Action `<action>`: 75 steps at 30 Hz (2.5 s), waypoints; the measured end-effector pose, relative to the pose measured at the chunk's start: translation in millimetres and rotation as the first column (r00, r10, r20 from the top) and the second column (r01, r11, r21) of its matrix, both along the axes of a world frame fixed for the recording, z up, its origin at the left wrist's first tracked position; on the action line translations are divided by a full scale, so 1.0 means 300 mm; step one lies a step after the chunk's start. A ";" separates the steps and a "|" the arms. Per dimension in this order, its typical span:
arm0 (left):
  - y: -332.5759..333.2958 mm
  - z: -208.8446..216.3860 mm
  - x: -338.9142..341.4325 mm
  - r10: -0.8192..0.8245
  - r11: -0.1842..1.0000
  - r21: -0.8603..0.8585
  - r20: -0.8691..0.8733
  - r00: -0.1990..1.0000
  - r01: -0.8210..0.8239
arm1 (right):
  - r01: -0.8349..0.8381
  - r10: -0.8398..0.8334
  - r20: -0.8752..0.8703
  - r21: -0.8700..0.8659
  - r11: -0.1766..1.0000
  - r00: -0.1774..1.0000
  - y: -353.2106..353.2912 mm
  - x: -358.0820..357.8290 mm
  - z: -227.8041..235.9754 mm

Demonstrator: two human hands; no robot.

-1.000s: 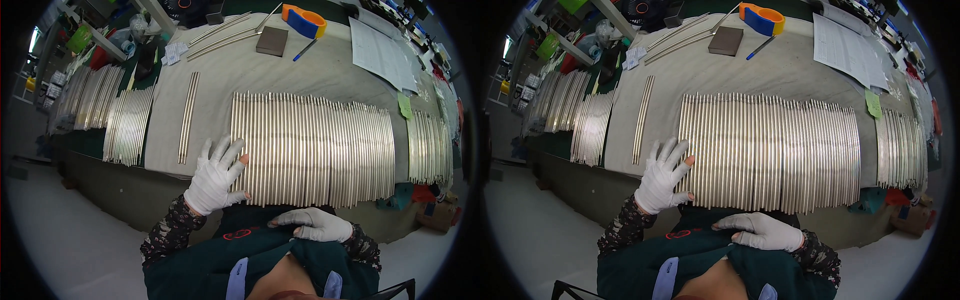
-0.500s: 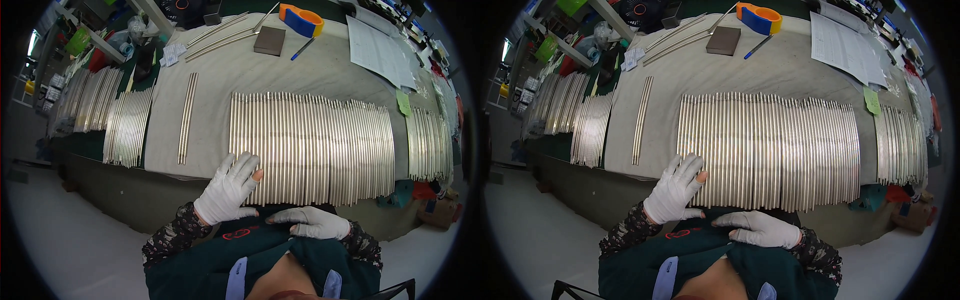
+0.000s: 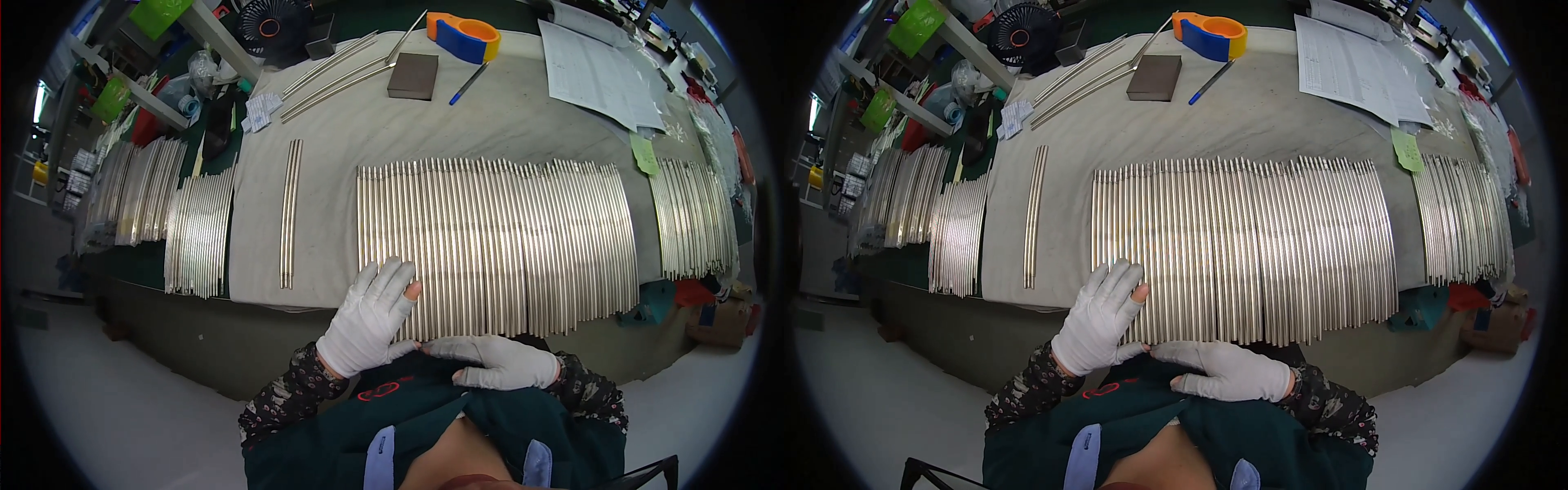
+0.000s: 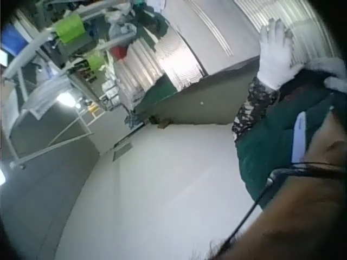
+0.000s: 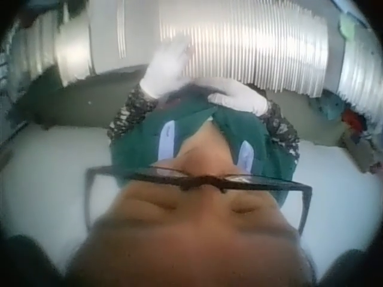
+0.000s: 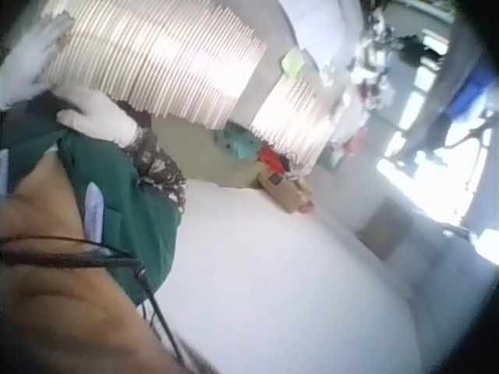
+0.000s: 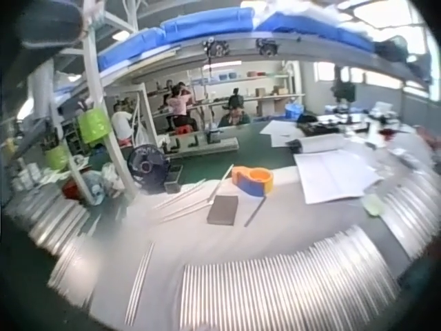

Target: The person is using a sanding block to polish or sand a series of metal rods aligned on a workbench.

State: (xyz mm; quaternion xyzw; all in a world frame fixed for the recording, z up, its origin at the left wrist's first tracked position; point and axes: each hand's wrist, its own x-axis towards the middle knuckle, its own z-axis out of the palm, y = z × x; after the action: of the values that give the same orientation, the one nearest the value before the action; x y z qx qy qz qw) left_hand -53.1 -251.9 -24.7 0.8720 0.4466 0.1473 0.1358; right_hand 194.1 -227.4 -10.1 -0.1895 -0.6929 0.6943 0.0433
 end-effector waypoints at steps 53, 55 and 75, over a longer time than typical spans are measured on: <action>0.040 0.028 0.044 -0.120 0.993 -0.009 -0.095 0.988 0.120 | 0.209 -0.249 0.090 0.317 0.925 0.964 -0.016 0.382 -0.044; 0.046 0.032 0.048 -0.119 0.993 -0.009 -0.104 0.987 0.119 | 0.176 -0.232 0.277 0.214 0.961 0.932 -0.001 0.401 -0.001; 0.106 0.049 0.085 -0.205 0.977 -0.078 -0.137 0.969 0.196 | -0.021 -0.804 0.167 0.982 0.189 0.570 0.132 0.552 0.042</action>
State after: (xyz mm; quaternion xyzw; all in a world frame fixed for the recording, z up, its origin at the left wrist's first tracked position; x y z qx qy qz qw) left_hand -27.8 -220.1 -9.9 0.9163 0.3692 0.0549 0.1451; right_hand 359.8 -187.9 2.5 -0.5560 -0.8268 -0.0029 0.0852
